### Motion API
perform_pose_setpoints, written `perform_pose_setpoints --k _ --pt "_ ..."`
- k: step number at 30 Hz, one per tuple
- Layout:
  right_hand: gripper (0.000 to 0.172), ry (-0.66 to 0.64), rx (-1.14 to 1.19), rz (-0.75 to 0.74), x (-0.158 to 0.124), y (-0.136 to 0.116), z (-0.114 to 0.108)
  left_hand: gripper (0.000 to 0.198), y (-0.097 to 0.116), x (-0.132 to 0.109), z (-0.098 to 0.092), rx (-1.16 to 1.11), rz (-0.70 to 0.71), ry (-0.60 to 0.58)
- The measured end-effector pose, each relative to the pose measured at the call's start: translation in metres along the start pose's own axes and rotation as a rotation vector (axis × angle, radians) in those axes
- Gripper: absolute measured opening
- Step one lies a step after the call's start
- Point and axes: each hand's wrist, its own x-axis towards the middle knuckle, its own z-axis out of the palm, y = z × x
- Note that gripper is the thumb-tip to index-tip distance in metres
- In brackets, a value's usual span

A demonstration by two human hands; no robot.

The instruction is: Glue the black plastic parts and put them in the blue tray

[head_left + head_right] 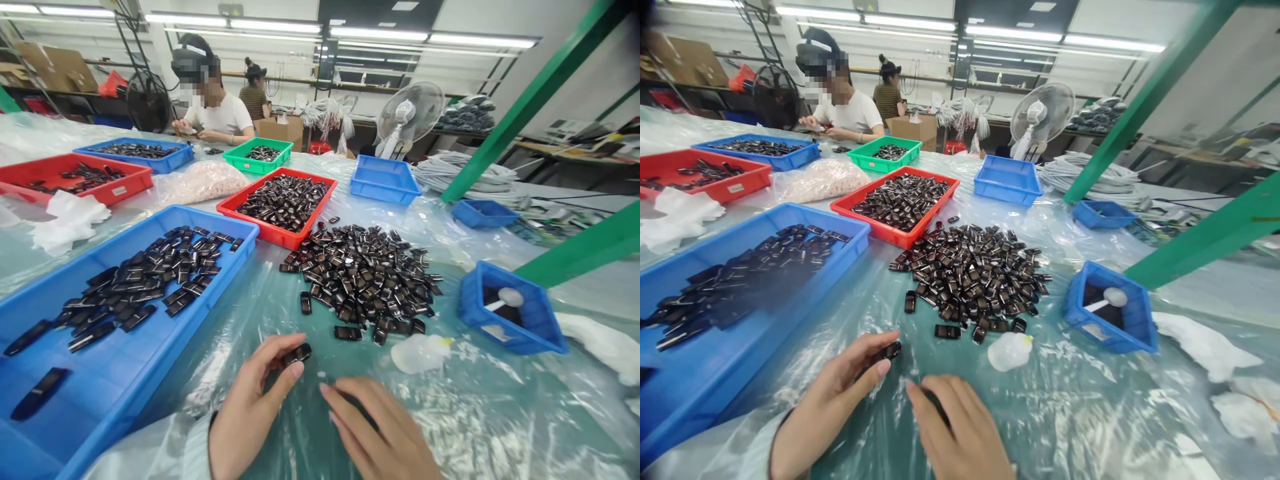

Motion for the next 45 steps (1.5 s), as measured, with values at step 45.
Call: perform_pose_setpoints --k 45 --pt "0.023 -0.217 1.718 0.974 0.028 0.005 -0.015 0.041 0.014 -0.015 0.002 0.291 0.532 -0.154"
